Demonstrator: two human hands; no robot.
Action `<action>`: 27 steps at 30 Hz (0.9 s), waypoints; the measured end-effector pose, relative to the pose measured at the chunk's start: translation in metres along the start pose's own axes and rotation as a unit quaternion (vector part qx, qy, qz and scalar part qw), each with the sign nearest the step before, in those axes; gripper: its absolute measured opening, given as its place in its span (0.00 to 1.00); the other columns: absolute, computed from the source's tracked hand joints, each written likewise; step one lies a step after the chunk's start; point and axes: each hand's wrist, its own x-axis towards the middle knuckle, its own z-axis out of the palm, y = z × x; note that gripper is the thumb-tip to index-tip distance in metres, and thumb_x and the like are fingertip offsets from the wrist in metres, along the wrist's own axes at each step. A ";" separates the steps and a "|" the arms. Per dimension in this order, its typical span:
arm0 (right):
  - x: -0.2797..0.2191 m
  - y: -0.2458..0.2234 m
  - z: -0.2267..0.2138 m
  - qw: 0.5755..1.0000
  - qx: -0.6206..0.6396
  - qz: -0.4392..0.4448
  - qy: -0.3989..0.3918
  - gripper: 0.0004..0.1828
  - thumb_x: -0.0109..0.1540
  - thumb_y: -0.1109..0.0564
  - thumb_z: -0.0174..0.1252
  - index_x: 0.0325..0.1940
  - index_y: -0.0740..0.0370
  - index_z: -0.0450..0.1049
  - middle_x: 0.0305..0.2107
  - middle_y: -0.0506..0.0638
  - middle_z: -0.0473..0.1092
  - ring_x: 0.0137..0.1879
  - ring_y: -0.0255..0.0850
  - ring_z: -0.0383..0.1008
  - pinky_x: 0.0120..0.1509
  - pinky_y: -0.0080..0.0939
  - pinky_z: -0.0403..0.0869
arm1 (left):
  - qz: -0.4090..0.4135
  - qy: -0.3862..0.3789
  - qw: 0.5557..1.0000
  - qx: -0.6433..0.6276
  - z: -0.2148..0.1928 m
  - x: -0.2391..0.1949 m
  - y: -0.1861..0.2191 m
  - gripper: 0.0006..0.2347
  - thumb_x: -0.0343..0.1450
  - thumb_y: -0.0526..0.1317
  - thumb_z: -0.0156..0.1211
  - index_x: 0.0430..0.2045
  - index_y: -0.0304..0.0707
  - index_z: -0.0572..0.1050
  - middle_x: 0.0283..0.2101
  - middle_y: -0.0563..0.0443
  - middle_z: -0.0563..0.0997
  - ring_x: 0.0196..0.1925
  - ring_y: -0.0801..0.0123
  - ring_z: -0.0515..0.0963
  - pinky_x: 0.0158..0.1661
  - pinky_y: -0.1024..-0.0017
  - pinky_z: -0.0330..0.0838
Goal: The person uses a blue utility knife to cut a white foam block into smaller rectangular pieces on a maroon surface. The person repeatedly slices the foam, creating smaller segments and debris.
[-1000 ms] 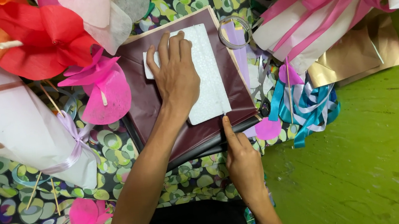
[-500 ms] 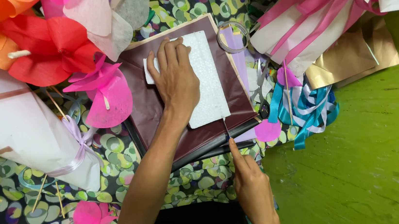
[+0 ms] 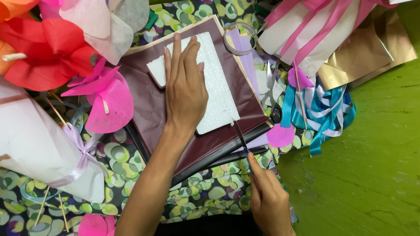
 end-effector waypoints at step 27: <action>0.065 -0.013 0.029 1.000 0.001 -0.010 -0.004 0.33 0.68 0.70 0.50 0.77 0.54 0.58 0.27 0.48 0.62 0.29 0.40 0.61 0.31 0.41 0.63 | 0.104 -0.155 0.981 -0.046 -0.042 -0.073 -0.003 0.11 0.68 0.30 0.64 0.44 0.42 0.79 0.54 0.56 0.81 0.71 0.48 0.68 0.63 0.46 0.63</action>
